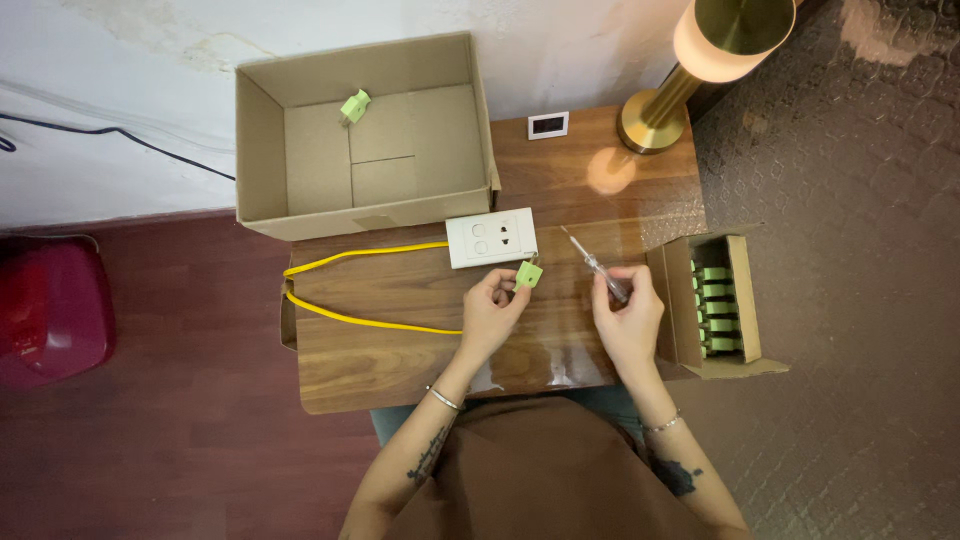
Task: The person assembles a green electrical plug by hand, inserting a yellow cable and tightening screws with a screwdriver. They test the plug by inserting it into a wall socket, then remove it and continue adjusting the plug components.
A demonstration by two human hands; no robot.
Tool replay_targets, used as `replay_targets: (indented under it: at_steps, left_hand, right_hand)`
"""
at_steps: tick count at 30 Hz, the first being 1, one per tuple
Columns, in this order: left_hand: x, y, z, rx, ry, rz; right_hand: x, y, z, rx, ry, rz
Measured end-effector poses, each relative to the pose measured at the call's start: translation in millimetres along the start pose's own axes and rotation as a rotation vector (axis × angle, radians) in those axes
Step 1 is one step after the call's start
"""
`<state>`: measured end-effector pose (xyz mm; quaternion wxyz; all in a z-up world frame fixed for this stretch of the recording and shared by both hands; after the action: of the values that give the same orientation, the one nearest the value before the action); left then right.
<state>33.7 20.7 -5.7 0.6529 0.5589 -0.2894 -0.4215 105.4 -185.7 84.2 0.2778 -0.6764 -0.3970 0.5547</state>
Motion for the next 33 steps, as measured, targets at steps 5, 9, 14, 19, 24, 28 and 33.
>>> replay_targets:
  at_steps: [5,9,14,19,24,28,33]
  left_hand:
    - [1.5,-5.7,-1.2,-0.019,-0.008,-0.025]
    - [2.4,-2.1,0.1,-0.033,-0.017,-0.040]
    - [1.0,-1.0,-0.5,-0.031,-0.021,-0.042]
    - [-0.6,4.7,0.9,-0.029,-0.028,-0.058]
    - [-0.3,5.2,0.7,-0.033,-0.037,-0.070]
    - [1.4,10.1,2.3,-0.044,-0.051,-0.035]
    - [2.1,15.3,4.3,0.009,-0.095,-0.191]
  right_hand:
    - [18.0,18.9,-3.5,-0.090,0.018,0.127]
    - [28.7,32.2,-3.3,-0.188,0.008,0.383]
    - [29.9,29.0,-2.2,-0.175,-0.026,0.439]
    - [26.6,20.8,0.9,-0.223,-0.036,0.449]
    - [25.9,7.4,10.2,-0.385,-0.102,0.425]
    - [36.4,2.2,18.9,-0.519,-0.130,0.373]
    - [56.9,-3.7,28.1,-0.684,-0.188,0.303]
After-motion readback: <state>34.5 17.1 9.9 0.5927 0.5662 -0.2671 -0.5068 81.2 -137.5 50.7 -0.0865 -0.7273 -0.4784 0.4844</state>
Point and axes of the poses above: each hand's wrist, its own z-axis away from the middle knuckle, its own x-axis out of the palm, y = z × x, the point moved 4 cm from there along -z, towards the middle knuckle, and after that the axes turned 1 degree about y, right-handed, at the moved point
